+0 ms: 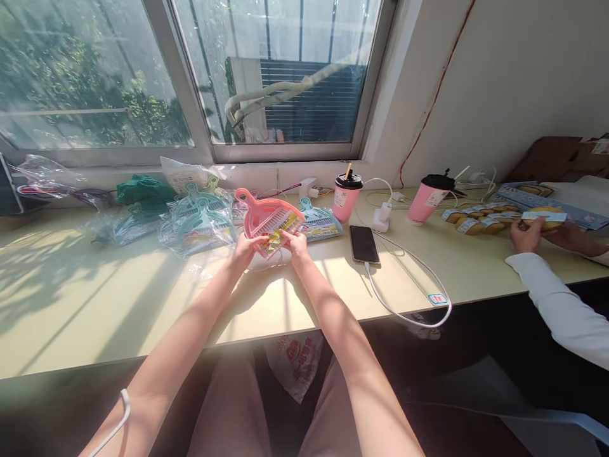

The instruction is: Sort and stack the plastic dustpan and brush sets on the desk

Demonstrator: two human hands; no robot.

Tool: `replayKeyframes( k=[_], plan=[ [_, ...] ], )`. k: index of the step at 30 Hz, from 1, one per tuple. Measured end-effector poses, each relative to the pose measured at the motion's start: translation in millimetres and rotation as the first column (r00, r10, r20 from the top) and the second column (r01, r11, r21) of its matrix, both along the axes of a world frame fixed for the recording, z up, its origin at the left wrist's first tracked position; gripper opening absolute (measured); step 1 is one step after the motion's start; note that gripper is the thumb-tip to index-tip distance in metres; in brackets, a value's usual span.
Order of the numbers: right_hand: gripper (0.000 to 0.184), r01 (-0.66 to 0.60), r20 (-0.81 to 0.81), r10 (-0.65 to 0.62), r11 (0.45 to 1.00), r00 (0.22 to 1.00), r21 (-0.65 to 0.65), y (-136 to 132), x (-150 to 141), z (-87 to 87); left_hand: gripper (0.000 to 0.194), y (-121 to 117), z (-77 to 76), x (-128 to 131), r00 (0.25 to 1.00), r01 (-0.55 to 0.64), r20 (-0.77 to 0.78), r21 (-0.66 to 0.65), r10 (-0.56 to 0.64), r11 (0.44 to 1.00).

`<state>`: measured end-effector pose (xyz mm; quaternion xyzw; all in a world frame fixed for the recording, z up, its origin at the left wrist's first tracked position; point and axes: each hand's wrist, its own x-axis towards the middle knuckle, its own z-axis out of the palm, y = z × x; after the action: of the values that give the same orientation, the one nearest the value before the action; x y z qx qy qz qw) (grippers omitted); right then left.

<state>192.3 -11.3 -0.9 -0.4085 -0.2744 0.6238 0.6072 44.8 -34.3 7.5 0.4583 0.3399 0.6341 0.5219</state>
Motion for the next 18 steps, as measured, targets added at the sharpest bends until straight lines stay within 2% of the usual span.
replayKeyframes(
  k=[2, 6, 7, 8, 9, 10, 11, 12, 13, 14, 15, 18],
  plan=[
    [0.019, 0.003, -0.02, -0.002, 1.0, 1.0, 0.028, 0, -1, -1.2, 0.063, 2, -0.2, -3, 1.0, 0.012, -0.02, 0.001, -0.012, 1.0],
    [0.019, 0.044, -0.042, -0.041, 0.995, 0.998, 0.089, 2, 2, -4.3, 0.069, 12, 5.6, -21, 0.976, 0.149, -0.158, -0.038, -0.153, 0.988],
    [0.018, 0.065, -0.042, -0.062, 0.994, 0.997, 0.09, 3, 3, -4.6, 0.068, 15, 7.8, -29, 0.97, 0.126, -0.204, -0.046, -0.133, 0.991],
    [0.016, 0.088, -0.044, -0.085, 0.993, 0.995, 0.082, 4, 6, -4.6, 0.066, 17, 9.6, -37, 0.964, 0.04, -0.261, -0.042, -0.05, 0.998],
    [0.015, 0.111, -0.045, -0.108, 0.992, 0.993, 0.064, 6, 8, -4.4, 0.063, 19, 10.6, -46, 0.937, -0.109, -0.336, -0.024, 0.095, 0.994],
    [0.013, 0.133, -0.048, -0.131, 0.99, 0.99, 0.043, 8, 11, -4.1, 0.059, 20, 10.5, -55, 0.857, -0.307, -0.431, 0.018, 0.284, 0.952],
    [0.013, 0.154, -0.051, -0.153, 0.988, 0.987, 0.023, 9, 13, -3.8, 0.054, 20, 9.0, -63, 0.706, -0.502, -0.535, 0.085, 0.464, 0.861],
    [0.013, 0.174, -0.053, -0.174, 0.985, 0.983, 0.005, 11, 15, -3.7, 0.054, 19, 6.2, -71, 0.517, -0.642, -0.638, 0.153, 0.571, 0.752],
    [0.014, 0.196, -0.056, -0.196, 0.981, 0.979, -0.01, 12, 18, -3.7, 0.058, 18, 2.5, -77, 0.347, -0.709, -0.732, 0.204, 0.586, 0.675],
    [0.016, 0.213, -0.057, -0.214, 0.977, 0.975, -0.022, 13, 19, -4.0, 0.062, 16, -1.6, -82, 0.217, -0.722, -0.816, 0.236, 0.536, 0.651],
    [0.018, 0.225, -0.058, -0.227, 0.974, 0.972, -0.031, 14, 20, -4.4, 0.063, 14, -5.6, -86, 0.12, -0.697, -0.879, 0.255, 0.461, 0.67],
    [0.024, 0.236, -0.056, -0.24, 0.97, 0.969, -0.062, 15, 22, -6.0, 0.058, 12, -11.6, -91, -0.059, -0.512, -0.962, 0.26, 0.268, 0.819]
  ],
)
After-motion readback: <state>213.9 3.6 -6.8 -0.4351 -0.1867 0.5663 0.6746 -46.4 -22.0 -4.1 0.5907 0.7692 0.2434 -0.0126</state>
